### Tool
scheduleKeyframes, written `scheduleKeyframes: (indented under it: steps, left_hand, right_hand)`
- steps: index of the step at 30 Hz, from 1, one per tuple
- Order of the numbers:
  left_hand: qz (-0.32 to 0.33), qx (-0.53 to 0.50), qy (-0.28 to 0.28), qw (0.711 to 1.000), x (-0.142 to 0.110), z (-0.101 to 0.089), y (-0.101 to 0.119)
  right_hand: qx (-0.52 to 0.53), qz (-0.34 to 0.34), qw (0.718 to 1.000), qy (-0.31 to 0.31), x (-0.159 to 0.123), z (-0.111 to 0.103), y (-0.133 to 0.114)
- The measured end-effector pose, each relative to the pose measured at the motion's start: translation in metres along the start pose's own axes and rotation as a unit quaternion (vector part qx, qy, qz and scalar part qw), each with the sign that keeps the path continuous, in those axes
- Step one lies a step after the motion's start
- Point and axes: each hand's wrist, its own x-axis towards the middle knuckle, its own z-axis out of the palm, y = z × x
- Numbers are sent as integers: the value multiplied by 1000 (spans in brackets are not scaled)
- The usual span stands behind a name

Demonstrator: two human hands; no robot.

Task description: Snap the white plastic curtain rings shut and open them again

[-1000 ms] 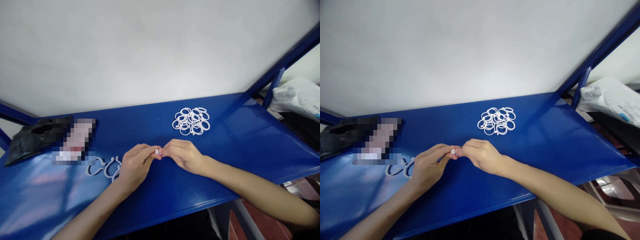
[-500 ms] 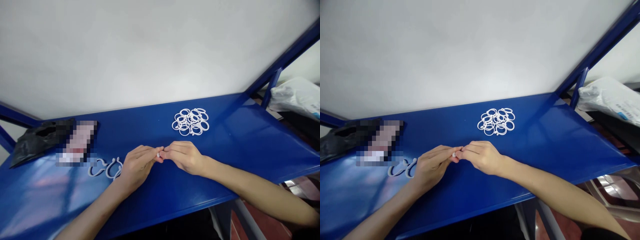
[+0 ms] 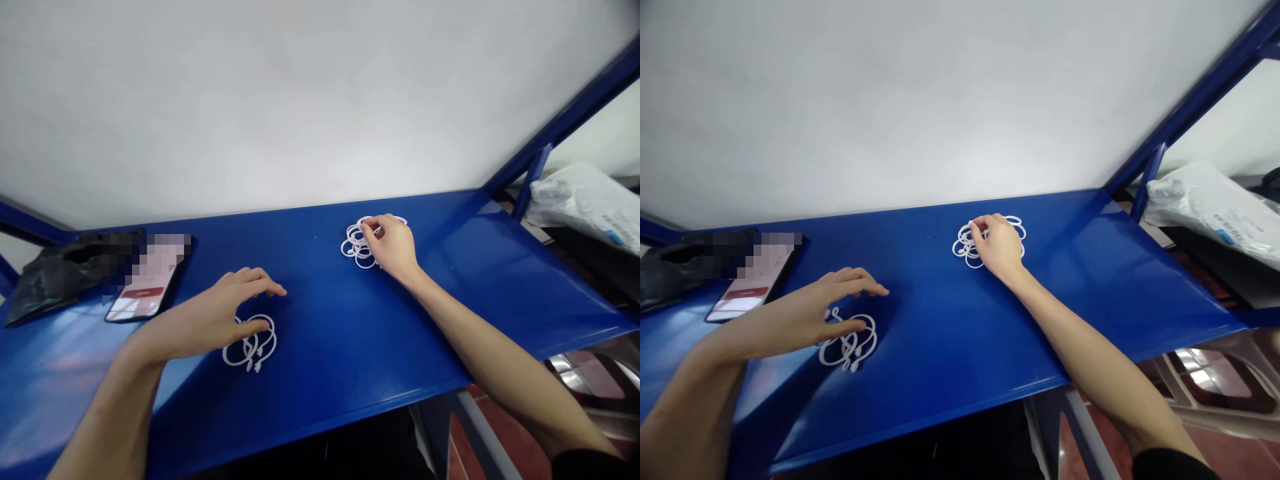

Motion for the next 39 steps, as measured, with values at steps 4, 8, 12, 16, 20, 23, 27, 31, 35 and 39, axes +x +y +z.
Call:
scheduleKeyframes:
  steps: [4, 8, 12, 16, 20, 23, 27, 31, 35, 39]
  left_hand:
    - [-34, 35, -29, 998, 6, 11, -11]
    - [-64, 27, -18, 997, 16, 19, -13]
    - [-132, 10, 38, 991, 21, 15, -2]
    - [-204, -44, 126, 970, 25, 17, 15]
    - [-189, -101, 194, 957, 30, 31, 32]
    - [-149, -134, 166, 966, 32, 42, 41]
    - [-88, -91, 193, 973, 31, 50, 46]
    - [44, 7, 288, 957, 29, 54, 46]
    - [128, 59, 300, 943, 30, 60, 48]
    - [95, 49, 311, 944, 31, 64, 51]
  right_hand:
    - [-15, -10, 1000, 3, -4, -1, -4]
    - [-10, -107, 994, 25, -12, -3, -10]
    - [29, -227, 973, -19, -27, -3, -23]
    - [78, -319, 939, -106, -49, -3, -41]
    - [87, -359, 916, -157, -63, -4, -53]
    - [96, -372, 908, -167, -65, -5, -55]
    - [93, -384, 908, -142, -63, -7, -54]
    - [65, -350, 928, -108, -63, -9, -55]
    - [91, -359, 923, -101, -66, -8, -55]
    - [194, -292, 930, -112, -67, -4, -54]
